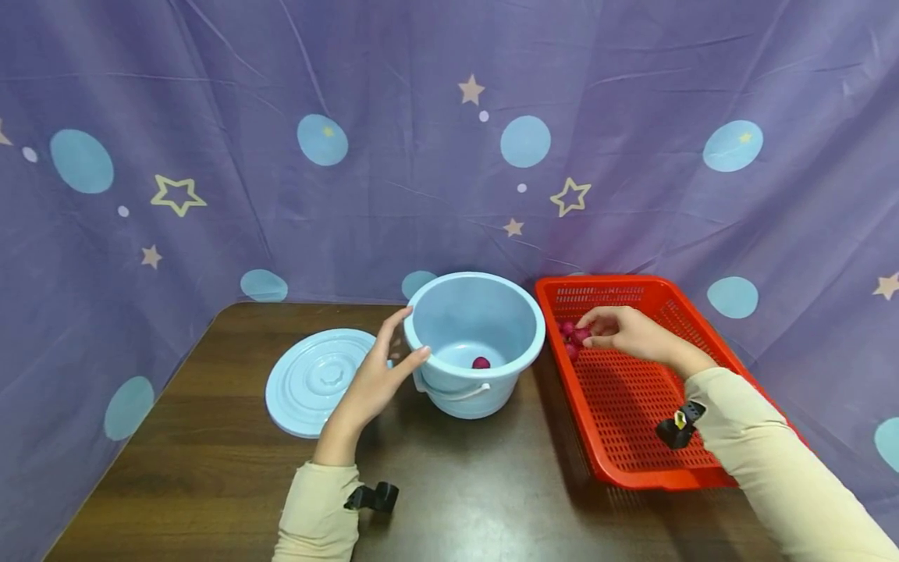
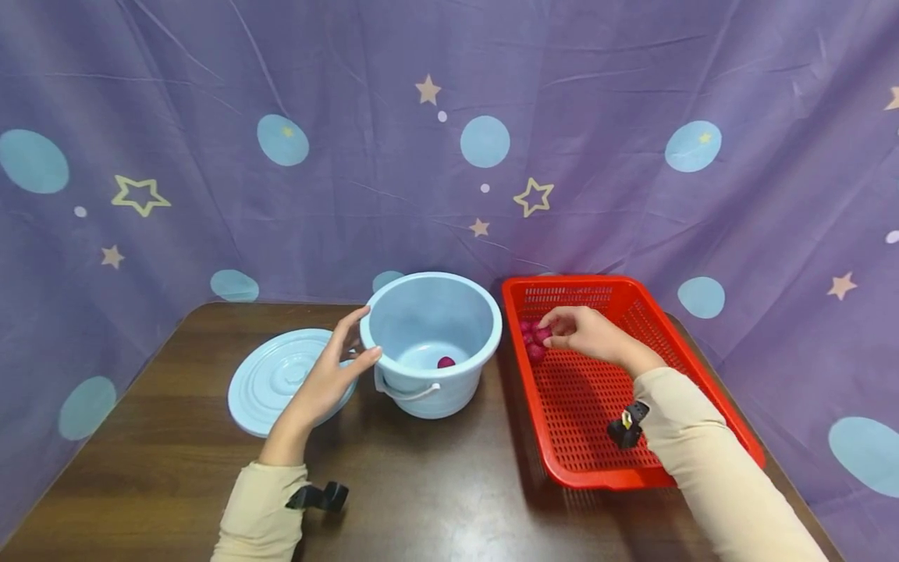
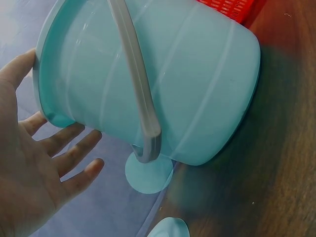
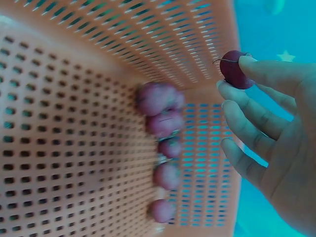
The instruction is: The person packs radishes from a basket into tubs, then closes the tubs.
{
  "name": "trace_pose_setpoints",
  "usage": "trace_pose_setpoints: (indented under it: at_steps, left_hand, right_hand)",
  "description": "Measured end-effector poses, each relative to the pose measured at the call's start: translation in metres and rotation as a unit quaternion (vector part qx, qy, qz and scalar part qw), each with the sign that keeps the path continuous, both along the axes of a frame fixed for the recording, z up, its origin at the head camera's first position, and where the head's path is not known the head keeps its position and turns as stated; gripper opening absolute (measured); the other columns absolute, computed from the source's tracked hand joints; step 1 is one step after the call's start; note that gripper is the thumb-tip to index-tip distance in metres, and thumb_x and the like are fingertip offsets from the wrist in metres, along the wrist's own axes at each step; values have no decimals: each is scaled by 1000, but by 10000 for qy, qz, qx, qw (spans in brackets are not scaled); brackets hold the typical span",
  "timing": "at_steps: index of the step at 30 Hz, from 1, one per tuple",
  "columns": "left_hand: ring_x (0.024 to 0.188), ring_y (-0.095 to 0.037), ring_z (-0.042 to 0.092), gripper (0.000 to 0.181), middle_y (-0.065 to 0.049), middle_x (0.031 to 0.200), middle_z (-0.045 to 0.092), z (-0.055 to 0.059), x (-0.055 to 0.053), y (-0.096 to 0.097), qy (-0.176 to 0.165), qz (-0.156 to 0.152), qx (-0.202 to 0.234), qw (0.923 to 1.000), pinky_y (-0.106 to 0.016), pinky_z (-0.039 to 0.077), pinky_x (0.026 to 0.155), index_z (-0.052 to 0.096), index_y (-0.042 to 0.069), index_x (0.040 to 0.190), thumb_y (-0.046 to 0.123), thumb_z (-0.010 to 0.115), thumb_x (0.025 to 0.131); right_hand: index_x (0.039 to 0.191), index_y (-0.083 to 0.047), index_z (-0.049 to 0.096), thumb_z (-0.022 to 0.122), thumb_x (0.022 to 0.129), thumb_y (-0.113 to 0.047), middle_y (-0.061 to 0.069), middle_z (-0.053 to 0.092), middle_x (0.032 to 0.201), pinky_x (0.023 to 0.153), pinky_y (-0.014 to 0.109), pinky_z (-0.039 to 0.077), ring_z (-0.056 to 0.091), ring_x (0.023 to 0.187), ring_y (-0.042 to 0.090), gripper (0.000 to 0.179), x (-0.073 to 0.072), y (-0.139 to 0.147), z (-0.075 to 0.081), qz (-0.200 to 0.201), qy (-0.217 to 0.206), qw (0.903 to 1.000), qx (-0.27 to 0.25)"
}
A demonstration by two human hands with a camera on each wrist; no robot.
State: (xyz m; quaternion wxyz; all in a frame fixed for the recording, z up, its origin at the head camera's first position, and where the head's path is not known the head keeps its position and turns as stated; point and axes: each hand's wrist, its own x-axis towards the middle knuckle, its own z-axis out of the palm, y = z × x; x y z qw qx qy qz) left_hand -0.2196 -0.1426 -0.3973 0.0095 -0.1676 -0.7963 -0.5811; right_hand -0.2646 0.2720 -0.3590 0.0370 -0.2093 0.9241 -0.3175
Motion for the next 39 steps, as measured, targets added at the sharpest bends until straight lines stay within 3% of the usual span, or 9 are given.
trace_pose_setpoints:
  at_steps: [8, 23, 31, 36, 39]
  left_hand:
    - [125, -31, 47, 67, -13, 147, 44, 1, 0, 0, -19, -33, 36, 10000, -54, 36, 103, 28, 30, 154, 34, 64, 97]
    - [125, -31, 47, 67, -14, 148, 43, 1, 0, -1, 1, -85, 81, 9999, -53, 36, 103, 27, 28, 155, 33, 63, 98]
    - [124, -32, 48, 67, -14, 148, 43, 1, 0, -1, -9, -42, 58, 10000, -53, 36, 103, 27, 29, 154, 32, 63, 98]
    - [125, -32, 47, 67, -13, 149, 42, 2, 0, 0, -27, -45, 68, 10000, -53, 35, 103, 27, 29, 154, 33, 63, 98]
    - [125, -32, 47, 67, -13, 149, 42, 2, 1, 0, -62, -56, 66, 9999, -54, 35, 103, 27, 29, 155, 33, 63, 98]
  right_hand:
    - [108, -9, 70, 75, 89, -13, 2, 70, 88, 70, 28, 50, 64, 78, 18, 20, 6, -7, 24, -85, 428, 9990, -82]
    - [114, -10, 69, 75, 89, -14, 4, 71, 94, 75, 29, 53, 66, 82, 20, 25, 15, -36, 47, 257, 401, 9972, -578]
    - [113, -12, 70, 75, 90, -18, 1, 71, 95, 80, 33, 54, 67, 84, 17, 25, 16, -59, 55, 521, 509, 9958, -564]
    - [112, -16, 70, 75, 90, -18, 0, 71, 96, 76, 35, 54, 67, 84, 23, 23, 17, -74, 60, 608, 401, 9956, -587]
    - [113, -18, 70, 75, 90, -18, -2, 71, 96, 66, 36, 55, 66, 80, 26, 24, 18, -83, 61, 658, 346, 9955, -583]
